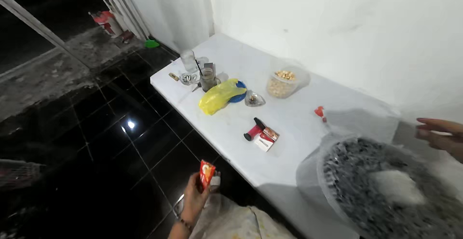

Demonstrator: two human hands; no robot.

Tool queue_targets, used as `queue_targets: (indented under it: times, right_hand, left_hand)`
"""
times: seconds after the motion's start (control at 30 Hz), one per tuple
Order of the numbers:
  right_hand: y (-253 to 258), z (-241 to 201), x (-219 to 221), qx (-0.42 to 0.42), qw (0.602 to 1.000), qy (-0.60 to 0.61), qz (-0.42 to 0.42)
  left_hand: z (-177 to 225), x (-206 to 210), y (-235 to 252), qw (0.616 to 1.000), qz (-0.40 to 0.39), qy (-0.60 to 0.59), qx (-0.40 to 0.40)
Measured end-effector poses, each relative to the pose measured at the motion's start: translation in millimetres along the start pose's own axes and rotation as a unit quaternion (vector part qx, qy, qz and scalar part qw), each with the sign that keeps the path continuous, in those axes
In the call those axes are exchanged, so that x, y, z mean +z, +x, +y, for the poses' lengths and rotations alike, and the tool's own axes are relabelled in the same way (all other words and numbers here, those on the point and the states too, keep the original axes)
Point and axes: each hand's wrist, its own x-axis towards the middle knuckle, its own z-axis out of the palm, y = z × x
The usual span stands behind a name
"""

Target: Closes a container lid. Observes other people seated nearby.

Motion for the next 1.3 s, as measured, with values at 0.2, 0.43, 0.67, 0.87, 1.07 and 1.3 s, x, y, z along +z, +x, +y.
queue_targets:
  times: [0.2,0.43,0.67,0.87,1.07,1.3]
  right_hand:
    - [27.8,-111.5,4.3,-0.143,0.978,-0.14,-0.06]
    - [103.1,-256.8,77.9,-0.33,0.911,-0.199,-0.146]
    - [191.9,-292.7,229.4,-0.166,0.939,-0.157,-0.259]
    - [236.9,-267.8,312.7,-0.039,0.973,-0.09,-0.21]
    - [262.2,-262.0,349.0,0.002,0.975,-0.117,-0.188]
    - [262.9,-263.7,355.0,0.015,0.971,-0.159,-0.179]
  left_hand:
    - [40.9,3.7,112.3,0.987,-0.137,-0.023,0.075]
    - [43.3,35.4,200.1,0.957,-0.214,-0.087,0.177]
    - [27.6,48.1,215.8,0.95,-0.208,-0.12,0.199]
    - [26.1,46.3,216.8,0.942,-0.225,-0.1,0.228]
    - [28.2,45.0,217.2,0.942,-0.258,-0.104,0.19]
    - [28.1,45.7,216.9,0.941,-0.271,-0.114,0.167]
